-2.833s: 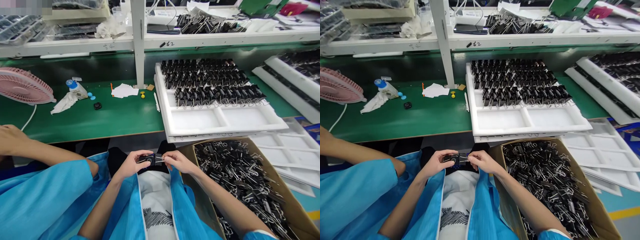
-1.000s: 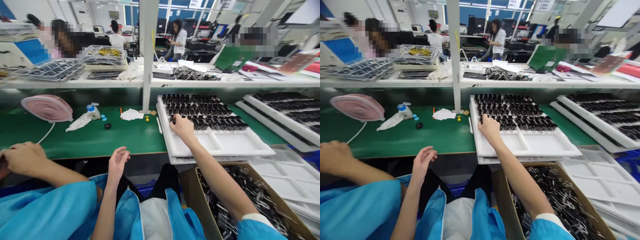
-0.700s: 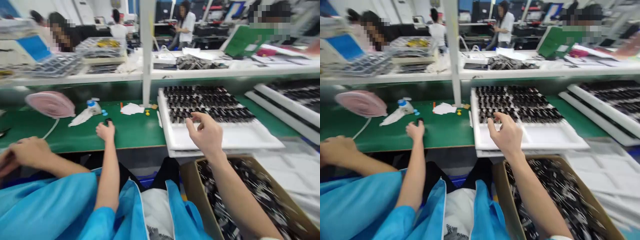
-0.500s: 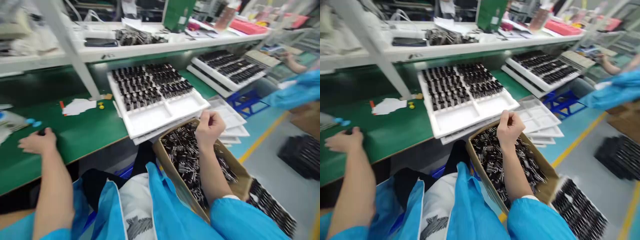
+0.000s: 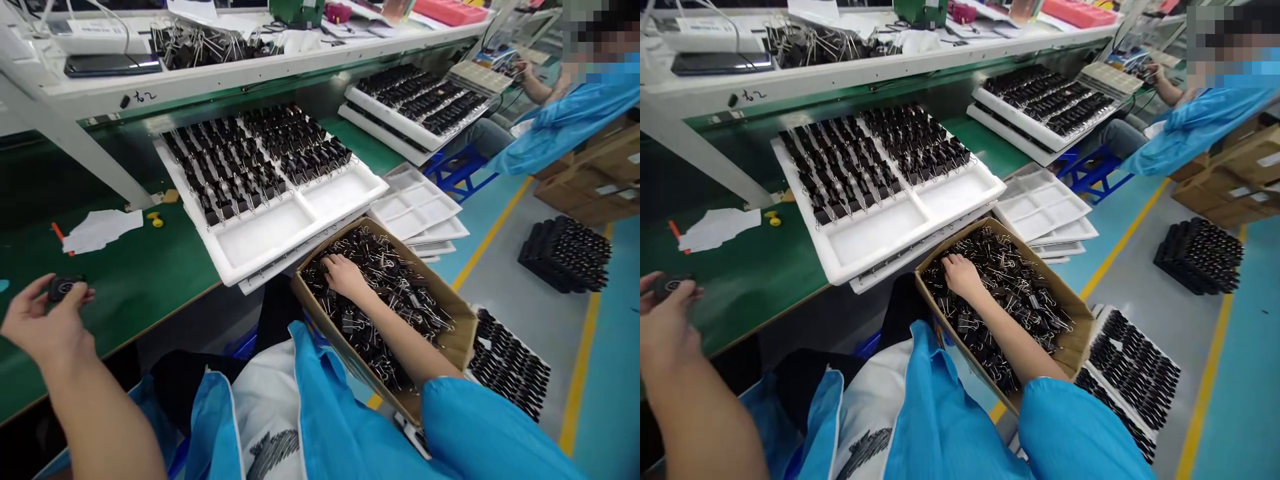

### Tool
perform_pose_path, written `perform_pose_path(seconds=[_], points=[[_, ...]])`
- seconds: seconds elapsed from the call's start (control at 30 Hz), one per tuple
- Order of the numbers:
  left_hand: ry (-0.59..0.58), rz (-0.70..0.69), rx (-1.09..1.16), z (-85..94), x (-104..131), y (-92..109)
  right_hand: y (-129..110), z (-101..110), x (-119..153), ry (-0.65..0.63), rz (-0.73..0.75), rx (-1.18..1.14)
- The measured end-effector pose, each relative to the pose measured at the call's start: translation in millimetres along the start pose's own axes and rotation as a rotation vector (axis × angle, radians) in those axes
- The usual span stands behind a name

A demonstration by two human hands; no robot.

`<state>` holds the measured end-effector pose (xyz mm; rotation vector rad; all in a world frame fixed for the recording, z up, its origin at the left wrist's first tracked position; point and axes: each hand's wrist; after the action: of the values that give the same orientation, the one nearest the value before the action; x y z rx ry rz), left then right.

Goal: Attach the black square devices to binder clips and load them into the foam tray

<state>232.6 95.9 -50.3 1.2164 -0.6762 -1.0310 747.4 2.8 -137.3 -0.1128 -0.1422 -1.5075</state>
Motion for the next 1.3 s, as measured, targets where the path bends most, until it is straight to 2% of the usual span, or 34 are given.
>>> perform_pose_path(seconds=[0.03, 0.1, 0.2, 0.3, 0.37, 0.43, 0.53, 0.6, 0.67, 0.8, 0.87, 0.97, 1.07, 1.17, 1.3], points=[[0.073, -0.090, 0.013, -4.0, 16, 4, 1, -1, -5, -0.020, 0.031, 0.024], [0.048, -0.122, 0.061, -10.6, 49, 11, 7, -1, -13, -0.063, 0.073, 0.035], [-0.036, 0.018, 0.204, -19.7, 95, 13, 18, 4, -21, -0.125, 0.143, 0.015], [-0.119, 0.206, 0.328, -31.2, 130, 3, 29, 13, -22, -0.142, 0.228, -0.046], [-0.205, 0.320, 0.371, -41.8, 148, -6, 37, 22, -18, -0.089, 0.206, -0.252], [-0.277, 0.410, 0.406, -54.4, 163, -14, 42, 31, -9, -0.070, 0.091, -0.577], [-0.342, 0.522, 0.471, -72.7, 181, -18, 38, 45, 12, -0.232, -0.066, -1.024], [-0.386, 0.568, 0.511, -81.3, 188, -16, 21, 53, 28, -0.361, -0.045, -1.248], [-0.416, 0.590, 0.543, -85.3, 190, -12, -5, 61, 40, -0.481, 0.066, -1.403], [-0.401, 0.621, 0.584, -79.7, 191, -7, -71, 68, 44, -0.820, 0.382, -1.467], [-0.382, 0.629, 0.620, -72.9, 192, -6, -101, 64, 37, -0.897, 0.419, -1.546], [-0.358, 0.629, 0.688, -63.0, 195, -6, -137, 47, 24, -0.819, 0.305, -1.741], [-0.315, 0.648, 0.742, -56.8, 197, -6, -163, 27, 17, -0.703, 0.229, -1.805], [-0.289, 0.676, 0.771, -53.8, 197, -6, -177, 15, 19, -0.628, 0.224, -1.812], [-0.290, 0.689, 0.751, -50.9, 197, -7, -180, 12, 23, -0.496, 0.278, -1.723]])
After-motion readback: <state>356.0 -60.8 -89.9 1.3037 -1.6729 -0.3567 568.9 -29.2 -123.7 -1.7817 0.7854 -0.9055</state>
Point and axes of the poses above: each hand's wrist, its own x-axis away from the middle knuckle, its own z-axis out of the back of the hand, y = z × x, and after that the axes turned 3 degrees about x, right-handed
